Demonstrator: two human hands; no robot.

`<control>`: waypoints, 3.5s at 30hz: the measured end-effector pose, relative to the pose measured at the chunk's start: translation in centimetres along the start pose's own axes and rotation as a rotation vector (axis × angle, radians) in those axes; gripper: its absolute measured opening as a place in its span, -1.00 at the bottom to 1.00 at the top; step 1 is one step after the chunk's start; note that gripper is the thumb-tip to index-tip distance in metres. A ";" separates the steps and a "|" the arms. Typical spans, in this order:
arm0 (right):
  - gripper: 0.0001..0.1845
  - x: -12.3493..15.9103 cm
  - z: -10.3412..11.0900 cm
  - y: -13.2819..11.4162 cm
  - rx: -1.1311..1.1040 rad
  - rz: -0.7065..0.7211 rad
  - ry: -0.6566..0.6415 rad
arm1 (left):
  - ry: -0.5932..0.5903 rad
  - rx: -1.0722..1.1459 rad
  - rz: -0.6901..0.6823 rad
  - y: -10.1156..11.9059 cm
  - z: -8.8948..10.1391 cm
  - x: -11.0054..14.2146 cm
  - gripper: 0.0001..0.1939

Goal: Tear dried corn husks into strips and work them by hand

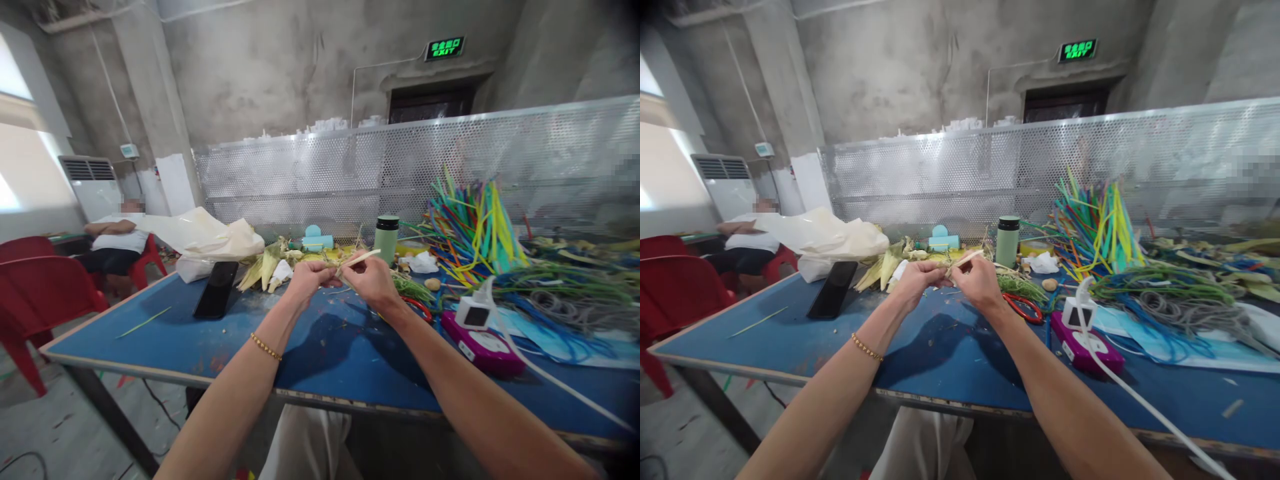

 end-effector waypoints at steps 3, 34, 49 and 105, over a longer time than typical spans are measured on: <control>-0.91 0.0 -0.1 0.2 0.025 -0.018 0.011 | 0.000 0.001 -0.006 -0.2 0.1 -0.1 -0.82; -0.88 0.2 -0.9 1.8 -0.297 -0.263 -0.063 | -0.011 -0.012 -0.002 -0.6 0.4 -0.3 -0.83; -0.74 0.2 -2.0 2.6 -0.263 -0.204 -0.221 | 0.134 -0.014 -0.003 -0.7 1.2 -0.6 -0.81; -0.73 1.1 -2.1 -0.1 -0.581 -0.190 -0.451 | 0.239 -0.132 -0.011 0.5 1.9 -0.1 -0.86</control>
Point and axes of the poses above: each hand's wrist, its own x-axis away from the middle knuckle, its own z-axis out of the back of the hand, y = z × x, the point moved 5 cm from there along -x, towards the middle knuckle, and after that the axes turned 10 degrees about -x, right-handed, at the moved point
